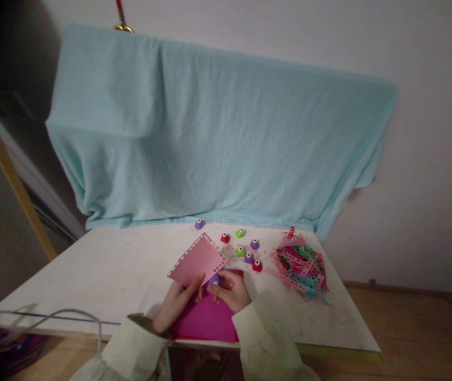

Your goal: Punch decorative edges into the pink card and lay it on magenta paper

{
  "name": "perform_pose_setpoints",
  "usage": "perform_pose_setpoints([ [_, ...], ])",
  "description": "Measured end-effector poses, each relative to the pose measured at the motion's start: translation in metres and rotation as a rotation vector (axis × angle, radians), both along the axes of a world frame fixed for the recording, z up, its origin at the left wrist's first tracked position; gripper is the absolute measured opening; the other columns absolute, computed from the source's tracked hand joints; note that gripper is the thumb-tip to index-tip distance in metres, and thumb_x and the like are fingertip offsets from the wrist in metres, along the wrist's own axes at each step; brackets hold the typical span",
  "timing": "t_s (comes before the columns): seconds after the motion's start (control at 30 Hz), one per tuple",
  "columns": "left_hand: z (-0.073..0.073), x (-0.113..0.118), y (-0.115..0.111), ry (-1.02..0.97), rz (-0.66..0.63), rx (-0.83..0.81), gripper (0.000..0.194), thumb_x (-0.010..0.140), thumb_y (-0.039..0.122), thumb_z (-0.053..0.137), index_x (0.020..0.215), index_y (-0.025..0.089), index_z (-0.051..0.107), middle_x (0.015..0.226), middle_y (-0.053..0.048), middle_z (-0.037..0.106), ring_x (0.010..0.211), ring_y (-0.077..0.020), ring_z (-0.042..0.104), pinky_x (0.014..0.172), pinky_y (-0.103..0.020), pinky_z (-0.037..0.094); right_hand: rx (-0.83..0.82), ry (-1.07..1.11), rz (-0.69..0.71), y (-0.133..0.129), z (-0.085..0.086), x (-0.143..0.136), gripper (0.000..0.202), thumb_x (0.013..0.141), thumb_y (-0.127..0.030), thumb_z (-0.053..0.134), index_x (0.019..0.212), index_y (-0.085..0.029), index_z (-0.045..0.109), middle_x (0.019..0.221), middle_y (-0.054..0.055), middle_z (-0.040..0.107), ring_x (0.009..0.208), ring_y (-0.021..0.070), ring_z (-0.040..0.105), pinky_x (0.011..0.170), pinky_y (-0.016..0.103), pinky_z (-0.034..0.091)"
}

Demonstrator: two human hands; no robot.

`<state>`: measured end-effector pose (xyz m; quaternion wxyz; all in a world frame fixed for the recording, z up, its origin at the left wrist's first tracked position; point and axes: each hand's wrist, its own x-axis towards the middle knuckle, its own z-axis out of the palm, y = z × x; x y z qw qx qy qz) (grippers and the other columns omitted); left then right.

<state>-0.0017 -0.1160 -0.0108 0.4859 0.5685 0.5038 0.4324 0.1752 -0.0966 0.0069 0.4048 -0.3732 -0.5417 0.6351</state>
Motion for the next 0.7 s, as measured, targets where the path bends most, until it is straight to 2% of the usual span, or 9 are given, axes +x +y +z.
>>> perform_pose_setpoints([
  [0.3,0.0029,0.0002,-0.0014,-0.027,-0.002,0.019,0.049,0.09,0.049,0.046,0.057,0.015,0.06,0.054,0.0,0.059,0.053,-0.0138,0.056,0.058,-0.023,0.042,0.0,-0.052,0.011,-0.0024,0.0045,-0.0008,0.035,0.064,-0.038,0.081,0.082,-0.015,0.063,0.062,-0.002,0.061,0.046,0.0094,0.052,0.045,0.022,0.042],
  [0.53,0.0053,0.0015,-0.0006,-0.032,0.003,0.043,0.047,0.09,0.046,0.048,0.056,0.016,0.059,0.053,0.0,0.059,0.052,-0.0138,0.057,0.058,-0.023,0.043,-0.004,-0.043,0.014,-0.0027,0.0055,-0.0005,0.038,0.063,-0.037,0.082,0.087,-0.013,0.066,0.065,-0.001,0.062,0.05,0.0094,0.052,0.048,0.021,0.042],
  [0.7,0.0056,0.0006,-0.0007,0.01,0.008,0.054,0.048,0.09,0.045,0.048,0.055,0.016,0.061,0.052,0.0,0.061,0.051,-0.0139,0.058,0.058,-0.022,0.043,0.013,-0.042,0.012,-0.0046,0.0093,-0.0015,0.044,0.062,-0.041,0.081,0.095,-0.015,0.067,0.075,0.002,0.066,0.059,0.0129,0.057,0.051,0.022,0.043],
])
